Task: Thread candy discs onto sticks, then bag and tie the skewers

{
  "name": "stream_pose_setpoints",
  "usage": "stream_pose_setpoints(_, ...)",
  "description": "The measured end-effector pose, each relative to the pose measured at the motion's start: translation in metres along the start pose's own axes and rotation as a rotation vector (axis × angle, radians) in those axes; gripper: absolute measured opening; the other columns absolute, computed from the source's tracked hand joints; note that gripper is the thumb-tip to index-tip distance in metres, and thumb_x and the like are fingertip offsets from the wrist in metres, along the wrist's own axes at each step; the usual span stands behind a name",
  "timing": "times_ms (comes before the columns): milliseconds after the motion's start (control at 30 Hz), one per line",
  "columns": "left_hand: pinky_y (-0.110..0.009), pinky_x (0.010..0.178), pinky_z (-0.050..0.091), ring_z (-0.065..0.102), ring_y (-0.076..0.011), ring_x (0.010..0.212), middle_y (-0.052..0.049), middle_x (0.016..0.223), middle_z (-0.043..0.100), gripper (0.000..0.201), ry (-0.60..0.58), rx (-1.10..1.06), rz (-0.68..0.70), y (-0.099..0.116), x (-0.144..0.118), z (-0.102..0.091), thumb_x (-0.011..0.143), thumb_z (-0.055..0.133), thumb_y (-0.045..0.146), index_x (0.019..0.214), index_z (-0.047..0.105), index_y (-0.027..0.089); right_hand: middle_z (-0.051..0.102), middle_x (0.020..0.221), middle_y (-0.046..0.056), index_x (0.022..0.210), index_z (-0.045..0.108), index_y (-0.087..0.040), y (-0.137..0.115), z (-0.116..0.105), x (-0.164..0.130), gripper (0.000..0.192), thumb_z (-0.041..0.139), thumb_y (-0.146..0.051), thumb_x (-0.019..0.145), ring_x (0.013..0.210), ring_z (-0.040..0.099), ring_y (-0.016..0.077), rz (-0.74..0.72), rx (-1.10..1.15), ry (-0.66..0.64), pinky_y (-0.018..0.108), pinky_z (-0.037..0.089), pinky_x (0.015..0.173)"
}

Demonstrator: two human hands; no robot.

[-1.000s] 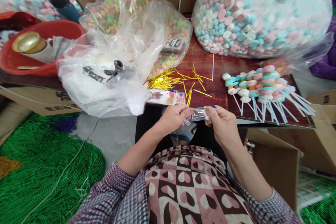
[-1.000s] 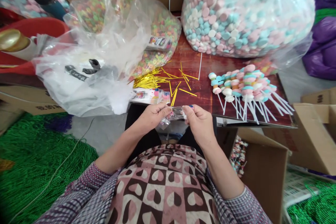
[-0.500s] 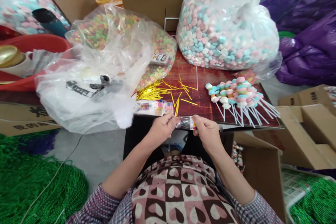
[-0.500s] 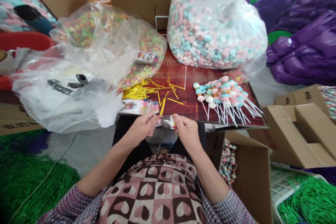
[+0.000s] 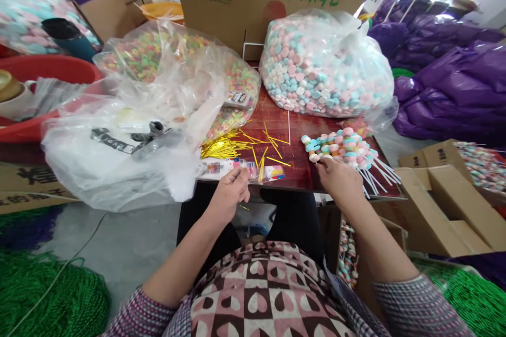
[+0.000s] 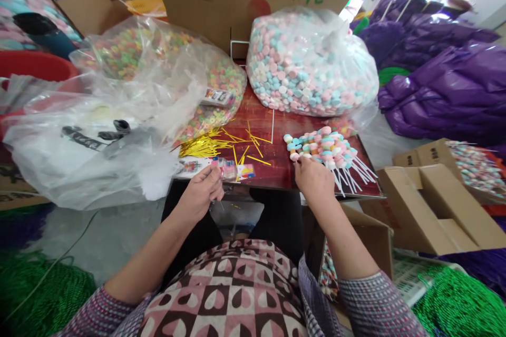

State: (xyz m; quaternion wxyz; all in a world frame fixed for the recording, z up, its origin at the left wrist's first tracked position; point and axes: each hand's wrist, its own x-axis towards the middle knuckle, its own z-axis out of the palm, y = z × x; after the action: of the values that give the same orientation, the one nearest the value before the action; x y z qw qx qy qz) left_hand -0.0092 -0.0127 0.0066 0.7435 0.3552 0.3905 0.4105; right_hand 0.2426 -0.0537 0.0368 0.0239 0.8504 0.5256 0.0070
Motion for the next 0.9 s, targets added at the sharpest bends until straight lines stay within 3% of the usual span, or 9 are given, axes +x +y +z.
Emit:
stream_pose_setpoints(133,-0.018,0.042,0.038,0.026,-0.0025,0.037,0.014,0.046,0.028,0.058,-0.041,-0.183,-0.072,0.001,-0.002,-0.003,0.066,0.082,0.06,0.076,0.04,0.02,0.073,0.114,0.019,0.117,0.07,-0.014,-0.002,0.005,0.005,0.035,0.047,-0.031,0.097,0.098,0.072,0.0303,-0.006,-0.133,-0.139,0.036,0.051,0.077)
stream_pose_setpoints(333,-0.018,0.041,0.037,0.025,-0.0021,0.035,0.014,0.044,0.026,0.058,-0.138,-0.298,-0.127,-0.004,0.0,-0.014,0.068,0.08,0.06,0.074,0.039,0.02,0.076,0.096,0.019,0.106,0.075,-0.015,-0.005,0.008,0.0,0.038,0.042,-0.029,0.097,0.086,0.073,0.0296,0.017,-0.08,-0.11,0.035,0.05,0.068)
stream_pose_setpoints(400,-0.018,0.04,0.037,0.023,-0.0019,0.035,0.015,0.044,0.025,0.058,-0.147,-0.313,-0.126,-0.006,0.0,-0.017,0.068,0.08,0.06,0.074,0.04,0.019,0.077,0.094,0.016,0.102,0.077,-0.016,0.0,0.007,-0.006,0.035,0.046,-0.031,0.095,0.083,0.073,0.0287,-0.015,0.053,-0.001,0.035,0.05,0.067)
stream_pose_setpoints(500,-0.018,0.04,0.037,0.023,-0.0021,0.035,0.014,0.044,0.024,0.056,-0.168,-0.331,-0.12,-0.006,-0.002,-0.019,0.069,0.08,0.061,0.074,0.042,0.019,0.078,0.09,0.009,0.095,0.078,-0.02,0.009,0.001,-0.023,0.028,0.057,-0.037,0.089,0.081,0.072,0.0253,-0.162,0.441,0.167,0.034,0.053,0.071)
stream_pose_setpoints(600,-0.018,0.041,0.037,0.023,-0.0022,0.035,0.014,0.044,0.024,0.054,-0.199,-0.336,-0.113,-0.007,-0.003,-0.021,0.071,0.078,0.06,0.074,0.044,0.018,0.077,0.084,0.003,0.087,0.079,-0.024,0.014,-0.008,-0.041,0.023,0.065,-0.042,0.086,0.075,0.071,0.021,-0.324,0.759,0.204,0.033,0.055,0.071)
stream_pose_setpoints(900,-0.019,0.042,0.039,0.024,-0.0029,0.035,0.013,0.045,0.021,0.048,-0.263,-0.258,-0.107,-0.011,0.0,-0.026,0.076,0.074,0.059,0.074,0.054,0.016,0.075,0.077,0.002,0.088,0.079,-0.026,0.023,-0.02,-0.057,0.015,0.067,-0.035,0.089,0.07,0.067,0.0181,-0.517,0.837,0.238,0.032,0.055,0.066)
